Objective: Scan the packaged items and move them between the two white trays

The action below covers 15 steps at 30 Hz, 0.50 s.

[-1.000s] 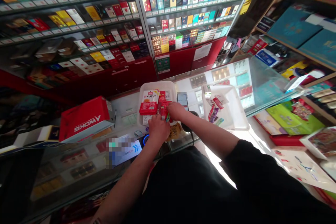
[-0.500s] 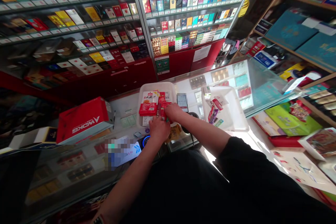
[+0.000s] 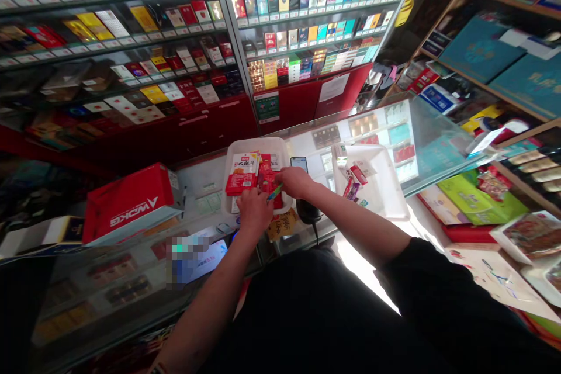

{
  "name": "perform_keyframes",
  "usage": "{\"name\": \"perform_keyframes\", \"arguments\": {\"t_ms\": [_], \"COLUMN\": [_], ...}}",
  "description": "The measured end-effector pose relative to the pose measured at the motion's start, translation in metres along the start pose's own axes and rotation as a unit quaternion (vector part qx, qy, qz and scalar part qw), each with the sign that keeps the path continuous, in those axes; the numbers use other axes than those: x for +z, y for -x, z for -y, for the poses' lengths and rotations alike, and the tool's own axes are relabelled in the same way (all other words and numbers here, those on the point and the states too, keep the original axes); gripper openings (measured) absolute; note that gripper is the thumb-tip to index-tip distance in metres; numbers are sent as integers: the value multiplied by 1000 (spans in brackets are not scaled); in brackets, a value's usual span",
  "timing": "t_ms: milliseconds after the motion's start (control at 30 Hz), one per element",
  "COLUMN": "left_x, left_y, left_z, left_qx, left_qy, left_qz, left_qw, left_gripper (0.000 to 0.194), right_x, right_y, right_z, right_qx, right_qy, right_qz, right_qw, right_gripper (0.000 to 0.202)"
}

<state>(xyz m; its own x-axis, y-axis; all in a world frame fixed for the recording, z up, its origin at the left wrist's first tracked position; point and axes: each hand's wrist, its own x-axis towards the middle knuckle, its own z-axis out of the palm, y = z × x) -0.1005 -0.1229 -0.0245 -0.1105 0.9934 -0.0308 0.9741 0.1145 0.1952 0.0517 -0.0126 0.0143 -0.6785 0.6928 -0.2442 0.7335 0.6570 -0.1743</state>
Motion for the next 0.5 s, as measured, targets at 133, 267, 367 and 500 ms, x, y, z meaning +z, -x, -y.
{"name": "perform_keyframes", "arguments": {"t_ms": [133, 267, 367, 500], "left_x": [-2, -4, -3, 0], "left_y": [-5, -9, -15, -26], "left_z": [-3, -9, -13, -20], "left_qx": [28, 50, 63, 78], "left_qy": [31, 72, 132, 267], "left_qz": [-35, -60, -83, -80], "left_qw": [999, 994, 986, 957], "left_gripper": [25, 23, 22, 23], "right_x": [-3, -2, 0, 4], "right_y": [11, 21, 32, 46], "right_z": [-11, -28, -41, -53], "right_qx": [64, 74, 68, 91], "right_qy": [-55, -102, -132, -186], "right_qz": [-16, -32, -61, -113], "right_qw": [996, 991, 987, 972], "right_gripper": [27, 26, 25, 24]}}
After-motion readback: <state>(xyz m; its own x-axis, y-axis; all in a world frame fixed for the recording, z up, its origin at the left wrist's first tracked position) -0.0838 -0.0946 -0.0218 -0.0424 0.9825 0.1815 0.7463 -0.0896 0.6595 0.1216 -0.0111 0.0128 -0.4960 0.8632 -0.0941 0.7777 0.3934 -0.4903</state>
